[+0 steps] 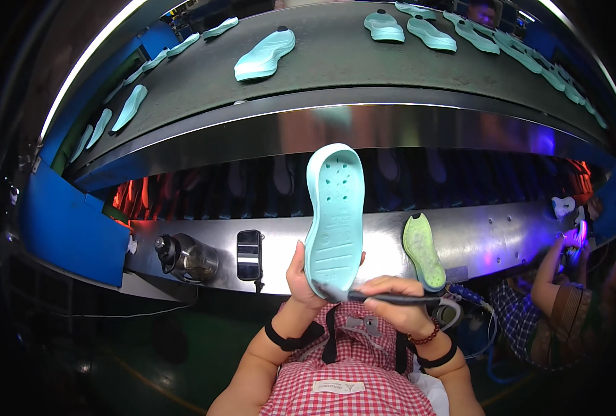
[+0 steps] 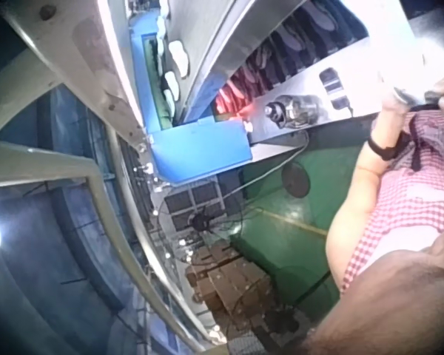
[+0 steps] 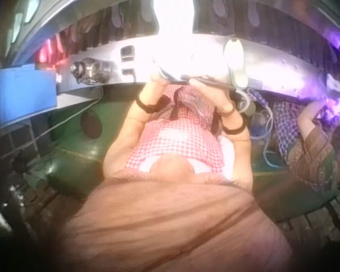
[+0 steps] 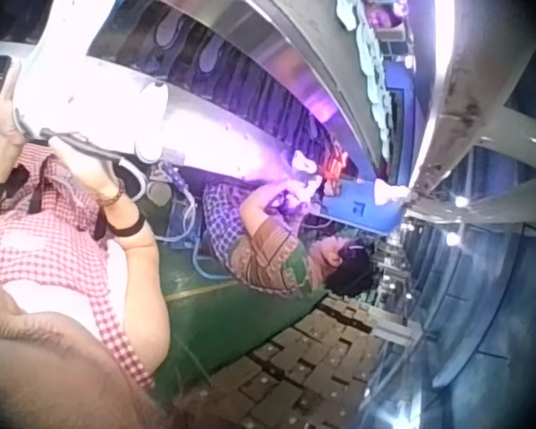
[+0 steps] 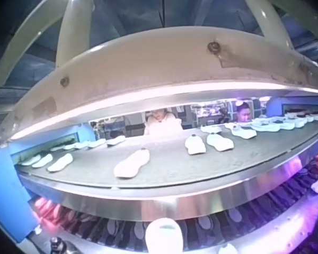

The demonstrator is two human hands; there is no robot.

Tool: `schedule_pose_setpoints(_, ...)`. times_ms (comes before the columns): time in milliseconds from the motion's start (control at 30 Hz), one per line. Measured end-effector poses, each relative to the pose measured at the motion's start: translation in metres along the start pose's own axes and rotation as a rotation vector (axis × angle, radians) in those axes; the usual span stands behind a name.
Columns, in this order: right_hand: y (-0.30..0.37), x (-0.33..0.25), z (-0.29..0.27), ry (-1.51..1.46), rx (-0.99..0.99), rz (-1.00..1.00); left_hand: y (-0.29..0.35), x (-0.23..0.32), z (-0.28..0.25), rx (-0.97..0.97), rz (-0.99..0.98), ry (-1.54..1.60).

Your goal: Applying glue or primer to the interior of shoe soles using a brush at a manufacturing conveyor belt.

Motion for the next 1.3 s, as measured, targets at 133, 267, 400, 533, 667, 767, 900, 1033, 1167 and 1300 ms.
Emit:
schedule_pose_setpoints(133, -0.008, -0.037, 0.013, 0.344, -0.023, -0.382, -0.010, 0.004, 0.003, -0.102, 0.044, 0.032)
schedule_pose_setpoints(267, -0.016, -0.042, 0.006, 0.389, -0.064, -0.361, -0.020, 0.010, 0.009, -0.078, 0.091, 0.063)
schedule_pose_setpoints(400, -0.024, -0.049, 0.012, 0.328, -0.138, -0.306, -0.025, 0.019, 0.002, -0.051, 0.075, -0.082)
schedule_pose_setpoints(533, -0.034, -0.049, -0.003, 0.245, -0.149, -0.208, -0.027, 0.026, 0.011, -0.076, 0.058, -0.114)
schedule_pose_setpoints(667, -0.035, -0.058, 0.010, 0.395, -0.300, -0.377, -0.033, 0.033, -0.002, -0.004, 0.048, -0.235)
schedule_pose_setpoints(767, -0.025, -0.062, 0.016, 0.427, -0.292, -0.405, -0.029, 0.033, 0.010, -0.052, -0.004, -0.229)
schedule_pose_setpoints(900, -0.003, -0.063, 0.040, 0.536, -0.581, -0.457, -0.028, 0.030, 0.028, -0.065, -0.130, -0.008)
schedule_pose_setpoints(1033, -0.021, -0.069, 0.016, 0.529, -0.469, -0.396, -0.018, 0.015, 0.025, -0.034, -0.449, -0.126)
schedule_pose_setpoints(1167, -0.010, -0.076, 0.025, 0.824, -0.740, -0.309, -0.006, 0.015, 0.021, 0.042, -0.542, -0.445)
schedule_pose_setpoints(1300, -0.019, -0.069, 0.014, 0.707, -0.677, -0.414, -0.004, 0.006, 0.020, 0.094, -0.603, -0.533)
Point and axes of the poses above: each hand's wrist, its own y-axis away from the middle knuckle, its own z-axis out of the palm, x = y × z, the point moved 8 cm from there along -y, towards the middle knuckle, and after that the axes turned 1 degree about z, right-handed, at the moved point
